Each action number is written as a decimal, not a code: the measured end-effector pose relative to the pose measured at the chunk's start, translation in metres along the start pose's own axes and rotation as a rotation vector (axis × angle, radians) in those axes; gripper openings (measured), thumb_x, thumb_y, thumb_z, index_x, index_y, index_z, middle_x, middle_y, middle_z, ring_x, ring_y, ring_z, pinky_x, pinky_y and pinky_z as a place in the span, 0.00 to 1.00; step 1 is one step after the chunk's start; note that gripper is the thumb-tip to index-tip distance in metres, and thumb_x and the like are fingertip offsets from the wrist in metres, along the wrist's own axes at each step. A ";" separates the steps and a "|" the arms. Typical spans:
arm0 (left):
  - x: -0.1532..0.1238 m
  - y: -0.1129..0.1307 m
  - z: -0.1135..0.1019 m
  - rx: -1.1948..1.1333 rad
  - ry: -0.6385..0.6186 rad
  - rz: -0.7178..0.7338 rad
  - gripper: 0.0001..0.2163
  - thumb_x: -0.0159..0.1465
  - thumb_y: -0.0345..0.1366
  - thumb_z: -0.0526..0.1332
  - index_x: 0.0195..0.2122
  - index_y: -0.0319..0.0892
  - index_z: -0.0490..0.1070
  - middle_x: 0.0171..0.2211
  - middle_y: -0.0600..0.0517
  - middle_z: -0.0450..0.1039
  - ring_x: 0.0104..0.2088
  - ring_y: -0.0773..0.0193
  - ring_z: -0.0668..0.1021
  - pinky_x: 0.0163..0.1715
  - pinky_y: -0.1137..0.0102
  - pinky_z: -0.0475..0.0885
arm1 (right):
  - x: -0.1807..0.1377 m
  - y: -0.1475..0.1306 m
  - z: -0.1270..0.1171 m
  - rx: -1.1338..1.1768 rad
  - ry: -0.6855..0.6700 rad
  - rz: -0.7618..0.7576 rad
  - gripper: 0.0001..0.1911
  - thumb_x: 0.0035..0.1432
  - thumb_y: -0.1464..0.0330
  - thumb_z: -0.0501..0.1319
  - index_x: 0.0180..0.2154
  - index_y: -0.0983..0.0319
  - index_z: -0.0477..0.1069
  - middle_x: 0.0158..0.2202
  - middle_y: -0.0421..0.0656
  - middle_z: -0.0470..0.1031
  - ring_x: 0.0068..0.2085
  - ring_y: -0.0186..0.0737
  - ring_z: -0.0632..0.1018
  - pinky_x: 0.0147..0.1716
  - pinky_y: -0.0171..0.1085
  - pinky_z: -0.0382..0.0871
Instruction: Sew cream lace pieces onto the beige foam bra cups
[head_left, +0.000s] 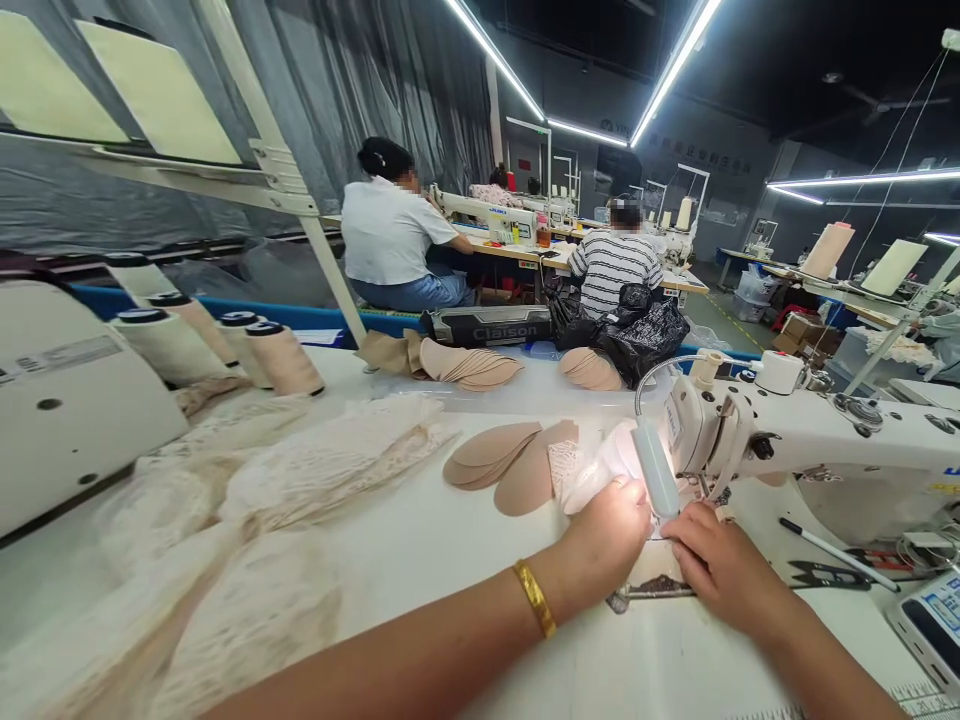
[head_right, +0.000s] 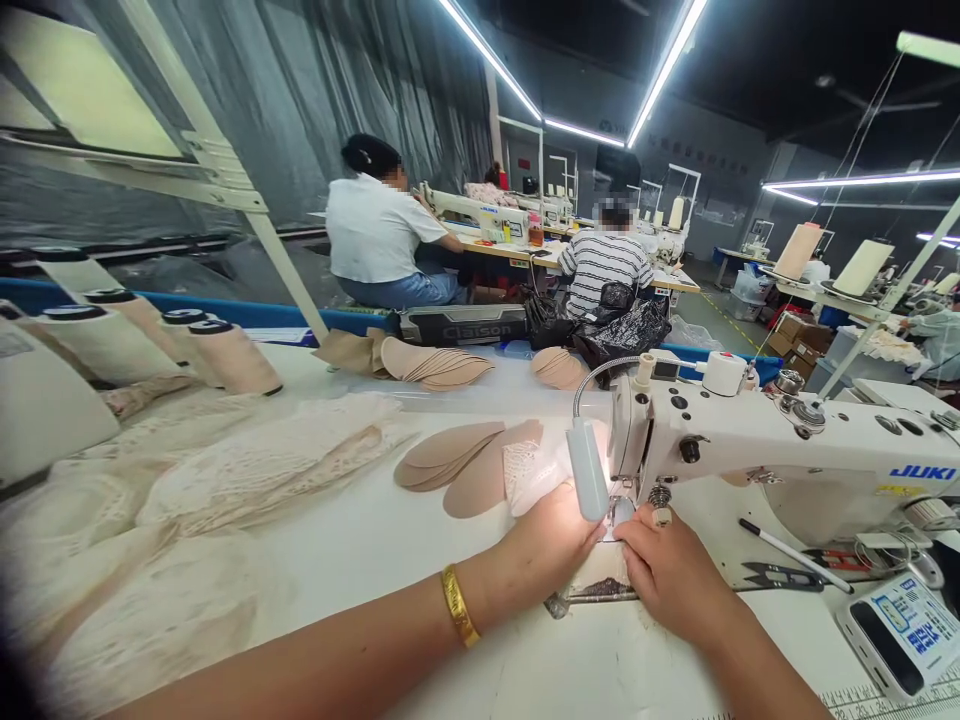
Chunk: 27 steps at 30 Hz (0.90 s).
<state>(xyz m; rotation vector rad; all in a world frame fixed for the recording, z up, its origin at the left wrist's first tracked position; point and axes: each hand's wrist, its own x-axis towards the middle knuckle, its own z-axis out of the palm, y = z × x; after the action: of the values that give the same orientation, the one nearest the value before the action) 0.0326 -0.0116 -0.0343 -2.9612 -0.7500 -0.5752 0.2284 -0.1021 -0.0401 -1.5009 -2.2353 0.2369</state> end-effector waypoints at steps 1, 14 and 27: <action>-0.001 0.000 -0.002 0.011 -0.003 -0.011 0.06 0.70 0.30 0.57 0.36 0.40 0.73 0.34 0.47 0.74 0.38 0.56 0.76 0.40 0.64 0.71 | 0.000 0.000 0.000 0.002 0.003 0.001 0.14 0.69 0.76 0.52 0.48 0.55 0.71 0.39 0.43 0.72 0.41 0.46 0.74 0.40 0.43 0.70; 0.002 -0.001 -0.024 0.205 -0.343 0.005 0.08 0.52 0.21 0.68 0.30 0.38 0.74 0.32 0.44 0.77 0.36 0.50 0.79 0.33 0.64 0.72 | 0.002 0.016 0.011 -0.029 0.096 -0.032 0.13 0.72 0.71 0.49 0.47 0.56 0.71 0.39 0.44 0.73 0.41 0.46 0.78 0.42 0.45 0.73; -0.013 0.013 -0.139 0.152 -0.436 0.069 0.08 0.57 0.20 0.63 0.28 0.40 0.74 0.27 0.50 0.77 0.27 0.59 0.77 0.25 0.67 0.64 | 0.013 -0.027 0.017 -0.097 0.257 -0.254 0.26 0.69 0.71 0.55 0.67 0.57 0.58 0.60 0.53 0.69 0.61 0.54 0.70 0.57 0.53 0.71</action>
<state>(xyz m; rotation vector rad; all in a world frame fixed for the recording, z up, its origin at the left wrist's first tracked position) -0.0202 -0.0462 0.0912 -2.9792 -0.6723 0.1369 0.1940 -0.0996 -0.0414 -1.1989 -2.2218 -0.1369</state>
